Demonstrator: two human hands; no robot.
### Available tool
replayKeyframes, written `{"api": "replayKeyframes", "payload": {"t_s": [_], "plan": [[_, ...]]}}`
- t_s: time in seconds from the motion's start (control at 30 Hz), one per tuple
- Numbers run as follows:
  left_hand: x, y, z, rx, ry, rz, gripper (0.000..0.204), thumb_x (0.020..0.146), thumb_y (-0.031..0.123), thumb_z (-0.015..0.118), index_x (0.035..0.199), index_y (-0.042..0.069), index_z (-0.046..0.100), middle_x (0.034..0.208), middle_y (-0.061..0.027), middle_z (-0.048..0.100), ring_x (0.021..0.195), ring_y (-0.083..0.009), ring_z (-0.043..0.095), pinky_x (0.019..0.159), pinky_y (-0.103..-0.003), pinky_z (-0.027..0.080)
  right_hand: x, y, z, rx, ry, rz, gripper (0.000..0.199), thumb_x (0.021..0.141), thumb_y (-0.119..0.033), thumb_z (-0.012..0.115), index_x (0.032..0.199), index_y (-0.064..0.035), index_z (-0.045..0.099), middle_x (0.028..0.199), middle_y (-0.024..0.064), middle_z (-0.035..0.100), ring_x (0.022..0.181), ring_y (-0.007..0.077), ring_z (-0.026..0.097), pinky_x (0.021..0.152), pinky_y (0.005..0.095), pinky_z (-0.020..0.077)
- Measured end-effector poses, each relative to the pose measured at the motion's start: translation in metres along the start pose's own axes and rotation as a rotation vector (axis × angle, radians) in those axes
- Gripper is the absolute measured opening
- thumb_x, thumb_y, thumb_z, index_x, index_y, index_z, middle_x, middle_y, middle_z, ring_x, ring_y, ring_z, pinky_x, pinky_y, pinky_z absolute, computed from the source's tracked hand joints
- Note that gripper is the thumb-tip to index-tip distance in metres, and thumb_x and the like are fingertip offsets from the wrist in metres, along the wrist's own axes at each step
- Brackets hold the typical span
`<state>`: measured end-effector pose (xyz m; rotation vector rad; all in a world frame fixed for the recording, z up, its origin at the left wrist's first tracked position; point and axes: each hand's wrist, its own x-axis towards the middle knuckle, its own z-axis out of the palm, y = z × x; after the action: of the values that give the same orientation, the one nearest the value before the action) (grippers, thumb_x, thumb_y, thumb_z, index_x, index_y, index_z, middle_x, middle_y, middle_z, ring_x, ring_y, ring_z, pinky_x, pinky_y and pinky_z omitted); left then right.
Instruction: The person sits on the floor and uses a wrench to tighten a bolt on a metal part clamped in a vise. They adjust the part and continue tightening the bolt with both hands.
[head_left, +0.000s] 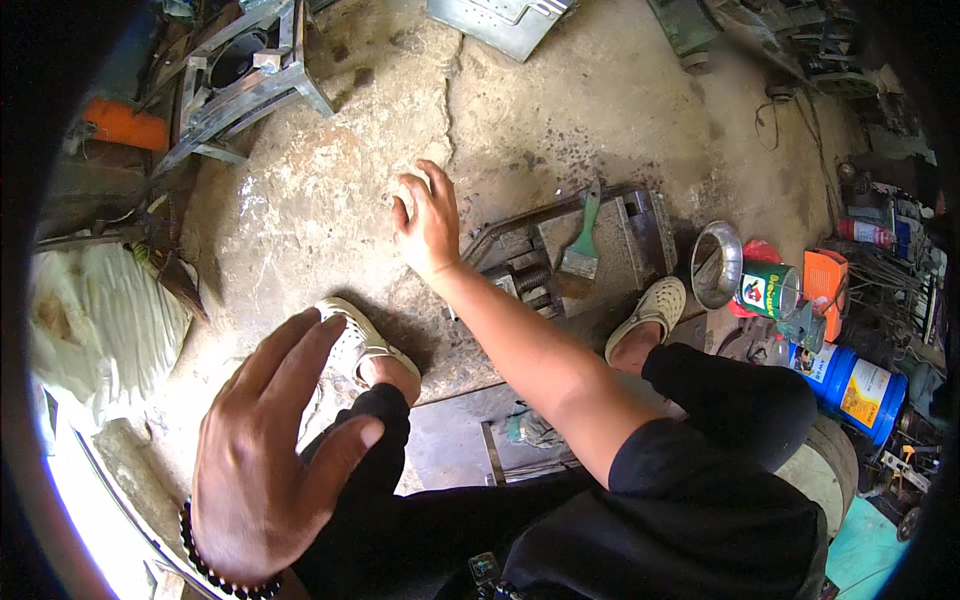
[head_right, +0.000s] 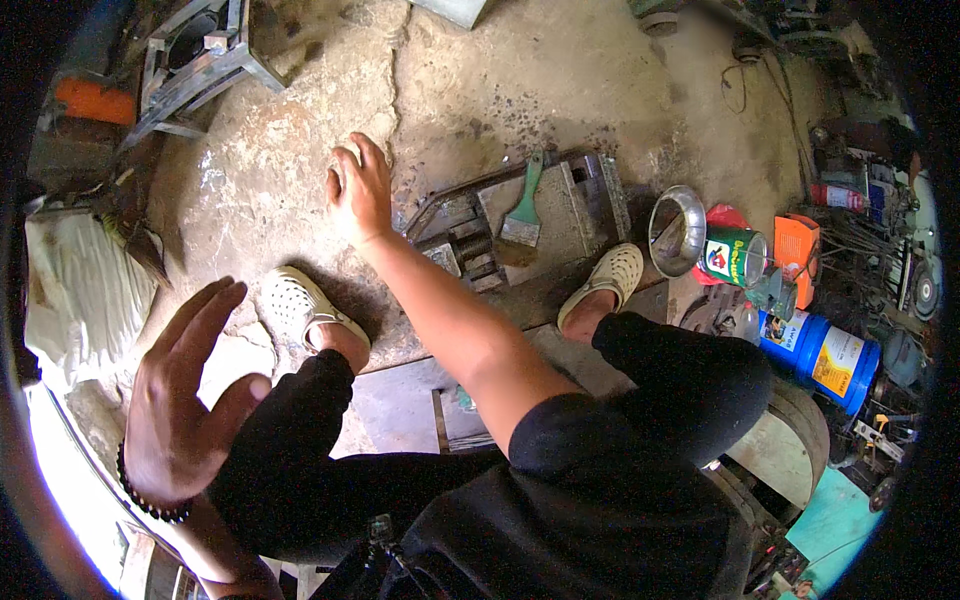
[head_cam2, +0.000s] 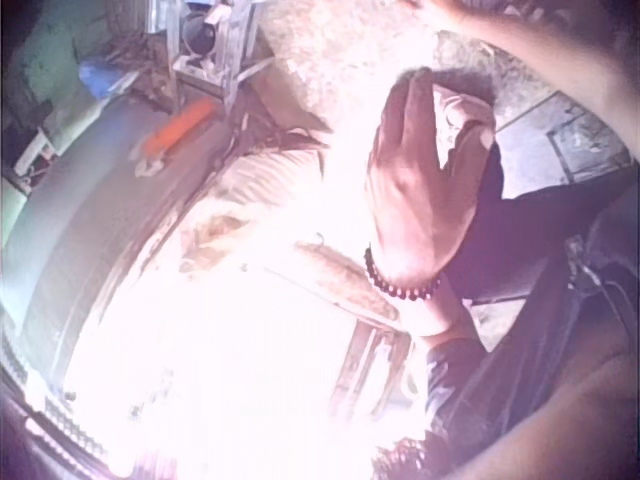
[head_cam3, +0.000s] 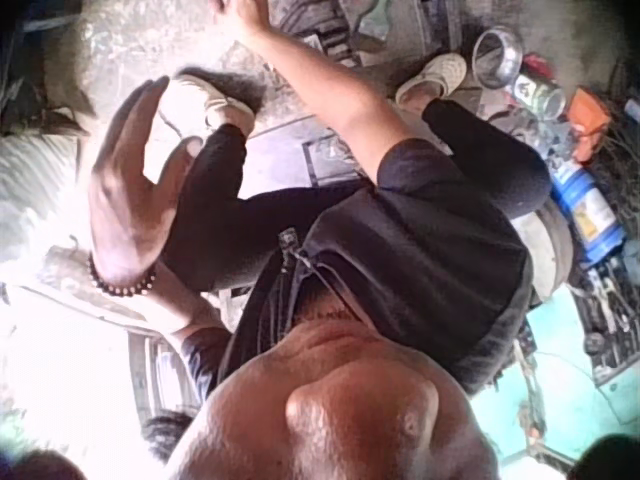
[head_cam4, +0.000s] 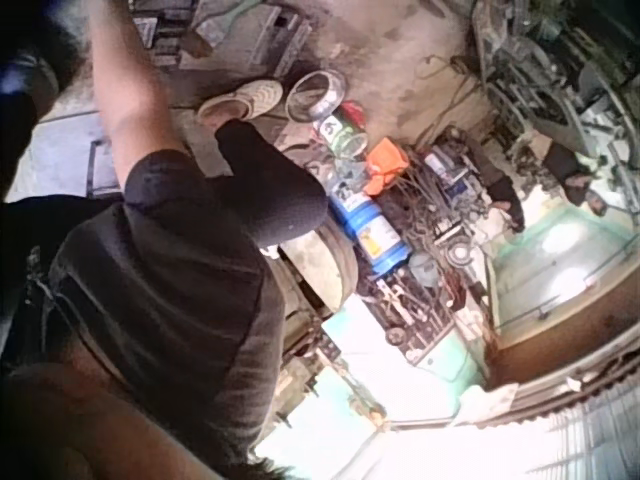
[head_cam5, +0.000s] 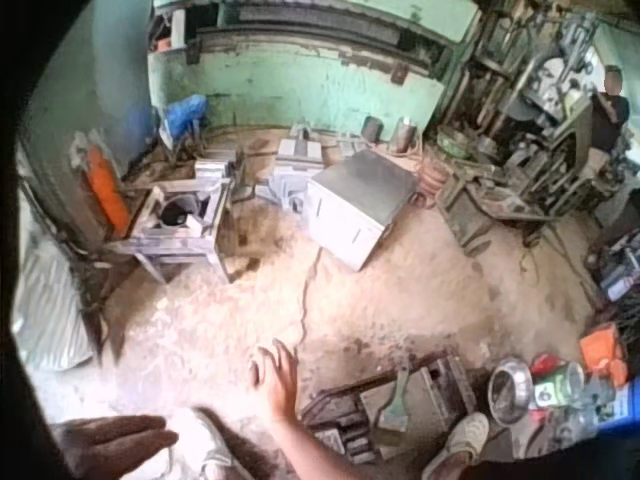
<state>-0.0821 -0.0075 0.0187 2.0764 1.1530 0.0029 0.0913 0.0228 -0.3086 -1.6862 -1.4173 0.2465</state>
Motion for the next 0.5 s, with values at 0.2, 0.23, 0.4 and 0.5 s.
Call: {"api": "replayKeyframes", "payload": {"t_s": [0.2, 0.23, 0.4, 0.5], "plan": [[0.01, -0.005, 0.002, -0.027, -0.089, -0.109, 0.081, 0.085, 0.058, 0.067, 0.134, -0.005, 0.053, 0.134, -0.0303, 0.055, 0.122, -0.0473, 0.056, 0.103, -0.049, 0.045, 0.005, 0.056, 0.056, -0.269, -0.168, 0.041, 0.042, 0.085, -0.02, 0.068, 0.123, -0.0071, 0.056, 0.132, 0.0189, 0.048, 0.12, 0.038, 0.048, 0.102, 0.0504, 0.0378], [0.012, -0.005, 0.004, -0.016, -0.099, -0.109, 0.08, 0.085, 0.057, 0.067, 0.134, -0.005, 0.053, 0.134, -0.0305, 0.055, 0.122, -0.0475, 0.056, 0.103, -0.049, 0.045, 0.004, 0.063, 0.061, -0.306, -0.226, 0.055, 0.044, 0.086, -0.023, 0.068, 0.125, -0.0077, 0.055, 0.13, 0.0185, 0.048, 0.119, 0.0371, 0.048, 0.101, 0.0499, 0.0377], [0.017, 0.003, 0.003, -0.044, -0.137, -0.086, 0.077, 0.083, 0.05, 0.072, 0.134, -0.005, 0.053, 0.133, -0.0311, 0.055, 0.121, -0.0484, 0.057, 0.102, -0.049, 0.046, -0.005, 0.075, 0.063, -0.383, -0.394, 0.106, 0.045, 0.091, -0.03, 0.064, 0.128, -0.0066, 0.053, 0.119, 0.0162, 0.053, 0.113, 0.0327, 0.051, 0.099, 0.0475, 0.0377], [0.016, 0.006, 0.003, -0.024, -0.094, -0.048, 0.075, 0.082, 0.046, 0.074, 0.134, -0.005, 0.053, 0.132, -0.0309, 0.055, 0.121, -0.0472, 0.057, 0.102, -0.048, 0.046, -0.024, 0.071, 0.051, -0.303, -0.424, 0.44, 0.037, 0.096, -0.031, 0.058, 0.118, -0.0027, 0.053, 0.108, 0.0226, 0.061, 0.101, 0.0385, 0.06, 0.088, 0.0486, 0.0469]]}}
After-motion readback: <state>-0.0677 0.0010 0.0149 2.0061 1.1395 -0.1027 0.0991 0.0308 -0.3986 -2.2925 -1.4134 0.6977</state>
